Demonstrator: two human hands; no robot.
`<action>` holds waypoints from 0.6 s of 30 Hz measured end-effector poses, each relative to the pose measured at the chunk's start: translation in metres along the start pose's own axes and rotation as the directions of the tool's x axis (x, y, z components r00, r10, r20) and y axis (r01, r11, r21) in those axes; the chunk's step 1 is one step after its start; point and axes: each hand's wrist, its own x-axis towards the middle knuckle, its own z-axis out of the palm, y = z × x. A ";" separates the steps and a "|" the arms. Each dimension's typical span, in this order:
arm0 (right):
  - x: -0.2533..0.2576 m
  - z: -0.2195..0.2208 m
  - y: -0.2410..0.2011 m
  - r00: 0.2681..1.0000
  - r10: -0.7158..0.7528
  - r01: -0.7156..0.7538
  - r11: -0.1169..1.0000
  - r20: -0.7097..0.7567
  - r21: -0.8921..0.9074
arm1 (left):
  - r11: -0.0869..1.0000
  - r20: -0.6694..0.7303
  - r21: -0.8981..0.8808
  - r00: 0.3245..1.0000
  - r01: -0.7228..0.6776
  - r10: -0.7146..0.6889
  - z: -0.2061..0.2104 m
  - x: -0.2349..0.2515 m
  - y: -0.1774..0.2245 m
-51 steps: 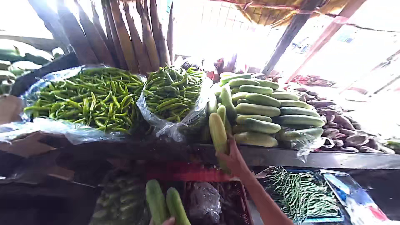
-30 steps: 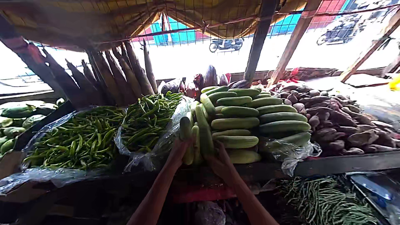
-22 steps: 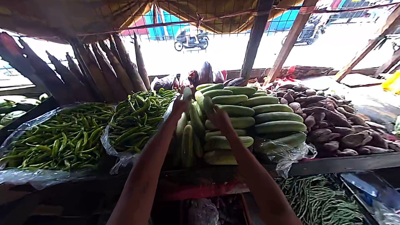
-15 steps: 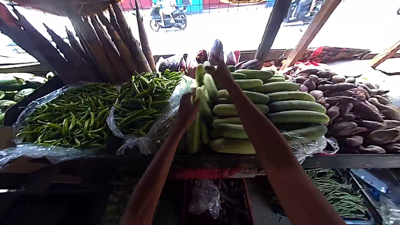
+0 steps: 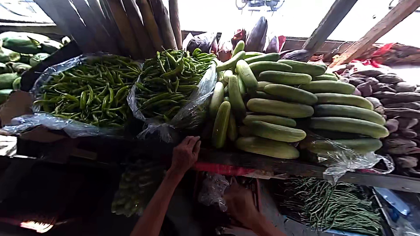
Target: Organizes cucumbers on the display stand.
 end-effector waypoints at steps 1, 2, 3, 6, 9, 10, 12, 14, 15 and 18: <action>0.035 -0.023 0.004 0.995 -0.058 0.054 0.997 -0.078 -0.056 | 1.000 -0.041 0.003 0.999 0.002 -0.002 0.004 0.007 -0.002; 0.076 -0.050 0.003 0.986 -0.100 0.079 0.985 -0.132 -0.155 | 1.000 -0.069 0.004 0.998 0.009 -0.008 0.010 0.014 -0.003; 0.120 -0.077 0.002 0.985 -0.092 0.052 0.966 -0.148 -0.254 | 1.000 -0.093 0.006 0.995 0.021 -0.021 0.016 0.020 -0.002; 0.249 -0.122 0.018 0.988 0.090 -0.138 0.891 -0.129 -0.433 | 0.985 -0.041 0.020 0.984 0.172 -0.171 0.027 0.029 0.009; 0.370 -0.117 0.063 0.980 0.191 -0.193 0.840 -0.057 -0.507 | 0.953 0.025 0.063 0.954 0.298 -0.300 0.025 0.031 0.012; 0.402 -0.110 0.079 0.979 0.205 -0.176 0.819 -0.008 -0.547 | 0.953 -0.003 0.070 0.955 0.296 -0.297 0.026 0.032 0.010; 0.449 -0.094 0.104 0.973 0.208 -0.106 0.778 0.095 -0.619 | 0.956 -0.080 0.085 0.958 0.281 -0.274 0.029 0.037 0.007; 0.473 -0.081 0.120 0.951 0.234 -0.051 0.766 0.204 -0.641 | 0.958 -0.160 0.125 0.958 0.259 -0.238 0.030 0.040 0.004; 0.480 -0.077 0.124 0.938 0.240 -0.025 0.765 0.250 -0.644 | 0.959 -0.171 0.138 0.959 0.249 -0.225 0.030 0.040 0.003; 0.506 -0.087 0.127 0.855 0.241 0.074 0.820 0.460 -0.567 | 0.961 -0.081 0.138 0.970 0.241 -0.231 0.028 0.028 0.000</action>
